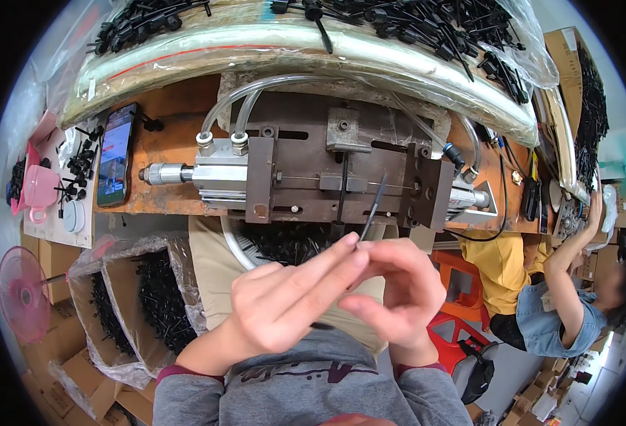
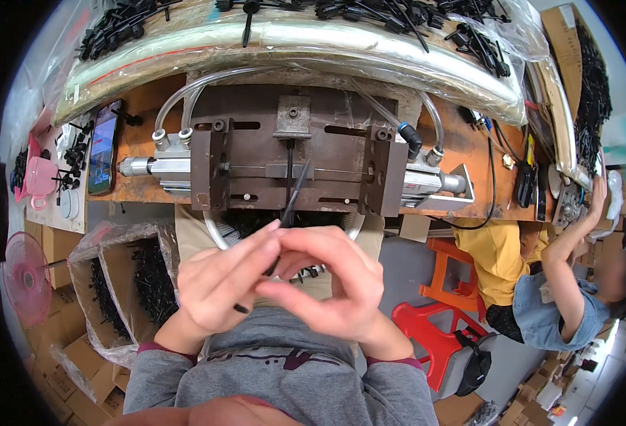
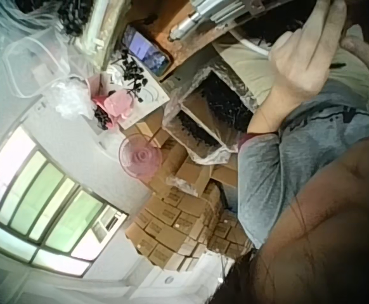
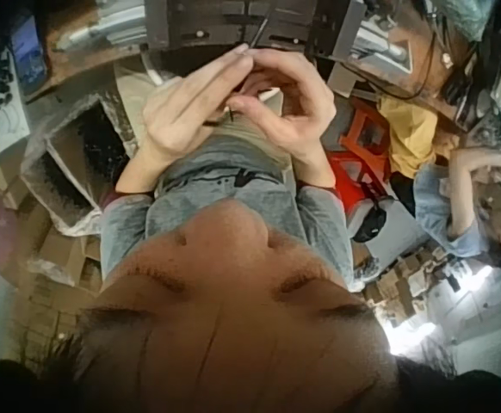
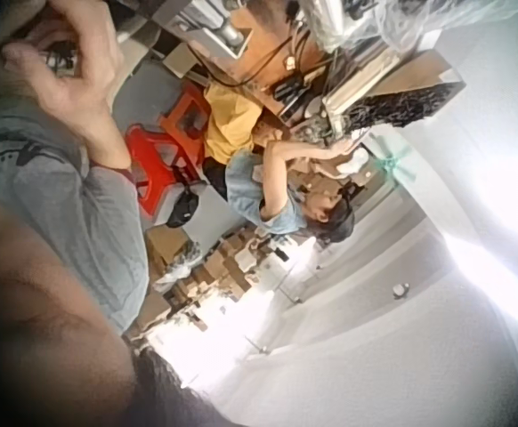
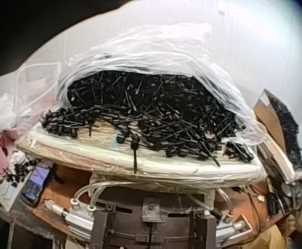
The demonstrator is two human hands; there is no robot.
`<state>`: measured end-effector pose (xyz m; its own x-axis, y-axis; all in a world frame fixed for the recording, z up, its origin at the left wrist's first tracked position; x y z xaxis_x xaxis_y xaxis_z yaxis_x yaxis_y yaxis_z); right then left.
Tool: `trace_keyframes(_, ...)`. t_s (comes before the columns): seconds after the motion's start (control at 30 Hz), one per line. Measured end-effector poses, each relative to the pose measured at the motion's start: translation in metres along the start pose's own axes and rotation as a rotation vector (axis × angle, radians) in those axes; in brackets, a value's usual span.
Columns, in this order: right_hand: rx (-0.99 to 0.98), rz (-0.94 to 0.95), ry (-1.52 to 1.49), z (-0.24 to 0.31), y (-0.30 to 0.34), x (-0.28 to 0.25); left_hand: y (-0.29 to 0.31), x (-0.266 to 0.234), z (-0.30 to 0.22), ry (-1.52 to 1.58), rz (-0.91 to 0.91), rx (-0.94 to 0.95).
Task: Using a pneumatic press machine to assemble small black plastic parts.
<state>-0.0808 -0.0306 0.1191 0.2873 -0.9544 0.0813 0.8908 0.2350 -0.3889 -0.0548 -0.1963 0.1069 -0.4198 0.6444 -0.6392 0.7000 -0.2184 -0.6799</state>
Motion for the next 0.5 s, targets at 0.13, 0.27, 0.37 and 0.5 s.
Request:
trace_keyframes(0.13,0.021,0.07,0.014,-0.005,0.002,-0.01,-0.001,-0.007,0.0,0.099,0.196,-0.051)
trace_keyframes(0.27,-0.114,0.062,0.345,-0.009,0.004,-0.013,0.003,-0.001,0.005,0.157,0.081,-0.135)
trace_keyframes(0.37,-0.23,0.133,0.604,-0.011,0.0,-0.013,0.001,-0.01,0.01,0.287,0.05,-0.295)
trace_keyframes(0.5,-0.148,0.206,0.684,-0.02,-0.001,-0.004,0.005,-0.015,0.008,0.518,0.035,-0.464)
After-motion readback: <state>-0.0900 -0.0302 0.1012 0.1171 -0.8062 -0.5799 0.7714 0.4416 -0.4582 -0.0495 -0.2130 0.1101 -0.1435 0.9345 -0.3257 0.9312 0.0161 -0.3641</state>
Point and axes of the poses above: each hand's wrist, its own y-axis away from the middle knuckle, its own x-axis out of the palm, z = x × y, the point moved 2 cm from there along -y, towards the middle knuckle, and after that the axes turned 11 degrees about -y, right-handed, at the moved point
